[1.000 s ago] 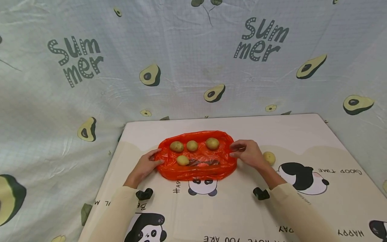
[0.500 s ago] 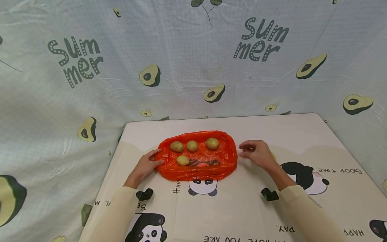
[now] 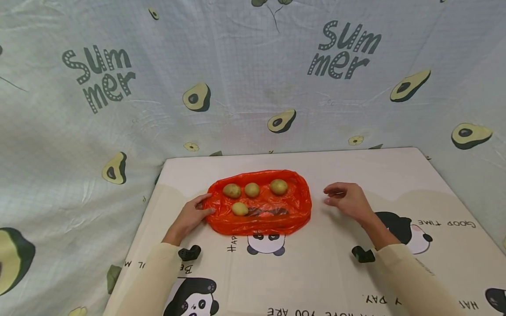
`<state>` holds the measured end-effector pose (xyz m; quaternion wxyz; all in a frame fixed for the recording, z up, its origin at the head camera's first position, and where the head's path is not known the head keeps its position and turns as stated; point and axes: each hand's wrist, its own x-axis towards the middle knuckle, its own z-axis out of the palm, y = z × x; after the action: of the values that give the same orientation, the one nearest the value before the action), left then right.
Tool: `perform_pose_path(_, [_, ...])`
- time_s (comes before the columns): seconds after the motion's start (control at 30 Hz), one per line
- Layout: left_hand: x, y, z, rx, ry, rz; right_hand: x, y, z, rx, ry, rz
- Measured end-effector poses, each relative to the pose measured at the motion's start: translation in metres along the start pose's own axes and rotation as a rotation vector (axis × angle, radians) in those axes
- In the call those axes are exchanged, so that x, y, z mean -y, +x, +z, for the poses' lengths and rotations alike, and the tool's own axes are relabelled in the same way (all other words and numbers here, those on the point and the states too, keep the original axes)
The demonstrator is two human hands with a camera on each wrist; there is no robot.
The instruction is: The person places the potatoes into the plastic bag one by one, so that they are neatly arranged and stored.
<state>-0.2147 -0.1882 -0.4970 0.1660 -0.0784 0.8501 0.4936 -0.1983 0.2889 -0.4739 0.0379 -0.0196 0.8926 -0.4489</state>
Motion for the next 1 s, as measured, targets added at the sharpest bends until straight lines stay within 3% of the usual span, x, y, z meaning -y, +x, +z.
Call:
perform_pose_path(0.47, [0.001, 0.001, 0.0, 0.002, -0.004, 0.0, -0.012, -0.008, -0.02, -0.047, -0.018, 0.036])
perform_pose_path(1.0, [-0.002, 0.0, 0.0, 0.005, 0.014, -0.003, -0.034, -0.022, -0.039, -0.116, -0.06, -0.02])
